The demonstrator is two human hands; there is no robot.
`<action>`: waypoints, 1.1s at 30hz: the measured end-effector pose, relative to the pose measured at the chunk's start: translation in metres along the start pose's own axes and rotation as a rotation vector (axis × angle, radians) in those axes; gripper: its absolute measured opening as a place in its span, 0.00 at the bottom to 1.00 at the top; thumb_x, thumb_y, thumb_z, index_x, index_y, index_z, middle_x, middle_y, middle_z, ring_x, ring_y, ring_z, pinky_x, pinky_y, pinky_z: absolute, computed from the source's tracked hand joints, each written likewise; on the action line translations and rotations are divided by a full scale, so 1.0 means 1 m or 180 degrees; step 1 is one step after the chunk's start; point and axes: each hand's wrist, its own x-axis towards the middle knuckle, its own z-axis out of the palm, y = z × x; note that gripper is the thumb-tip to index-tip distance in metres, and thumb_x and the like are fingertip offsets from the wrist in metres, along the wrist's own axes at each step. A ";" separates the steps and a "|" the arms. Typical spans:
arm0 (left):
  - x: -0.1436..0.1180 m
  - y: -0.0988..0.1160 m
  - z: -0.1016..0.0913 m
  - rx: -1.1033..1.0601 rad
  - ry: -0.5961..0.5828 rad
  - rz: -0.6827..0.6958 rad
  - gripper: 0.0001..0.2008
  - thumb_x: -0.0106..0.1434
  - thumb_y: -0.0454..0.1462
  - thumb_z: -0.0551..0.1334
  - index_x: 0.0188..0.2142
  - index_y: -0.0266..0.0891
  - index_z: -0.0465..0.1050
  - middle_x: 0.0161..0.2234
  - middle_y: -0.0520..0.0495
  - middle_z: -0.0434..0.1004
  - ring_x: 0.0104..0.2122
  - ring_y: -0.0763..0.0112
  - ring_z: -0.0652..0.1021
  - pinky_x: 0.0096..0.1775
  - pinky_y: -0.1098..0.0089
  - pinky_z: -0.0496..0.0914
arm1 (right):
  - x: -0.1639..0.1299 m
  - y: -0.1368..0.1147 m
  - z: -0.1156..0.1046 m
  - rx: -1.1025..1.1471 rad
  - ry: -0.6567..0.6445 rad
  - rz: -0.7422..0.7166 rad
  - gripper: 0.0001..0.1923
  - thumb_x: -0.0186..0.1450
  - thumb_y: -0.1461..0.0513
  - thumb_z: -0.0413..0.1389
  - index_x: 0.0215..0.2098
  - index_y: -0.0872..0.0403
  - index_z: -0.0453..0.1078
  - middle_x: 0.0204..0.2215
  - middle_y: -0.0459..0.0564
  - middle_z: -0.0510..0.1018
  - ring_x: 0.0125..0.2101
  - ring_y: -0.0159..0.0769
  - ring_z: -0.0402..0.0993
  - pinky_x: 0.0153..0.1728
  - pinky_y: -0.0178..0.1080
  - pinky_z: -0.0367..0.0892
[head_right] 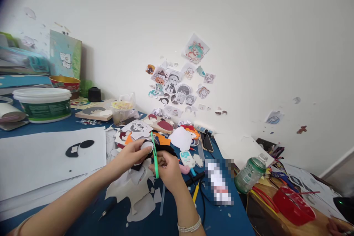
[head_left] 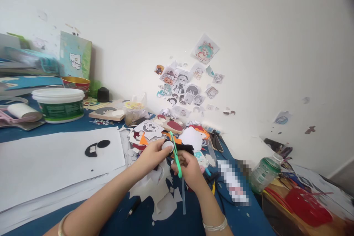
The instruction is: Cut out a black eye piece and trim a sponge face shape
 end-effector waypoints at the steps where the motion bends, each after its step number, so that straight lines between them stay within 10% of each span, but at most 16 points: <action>1: 0.000 0.000 0.000 -0.0037 -0.0011 0.0014 0.16 0.53 0.51 0.54 0.24 0.40 0.58 0.16 0.59 0.52 0.16 0.77 0.57 0.19 0.75 0.53 | 0.000 0.000 0.000 -0.0024 0.0004 -0.0009 0.15 0.52 0.61 0.60 0.39 0.55 0.69 0.20 0.41 0.67 0.19 0.28 0.64 0.22 0.32 0.61; 33: -0.003 0.012 -0.019 -0.0301 -0.0864 -0.0251 0.14 0.55 0.47 0.57 0.26 0.38 0.61 0.15 0.60 0.51 0.16 0.79 0.54 0.19 0.75 0.49 | -0.001 0.003 0.001 0.0028 -0.0248 -0.0035 0.17 0.52 0.64 0.60 0.41 0.54 0.69 0.21 0.41 0.67 0.21 0.27 0.63 0.23 0.32 0.62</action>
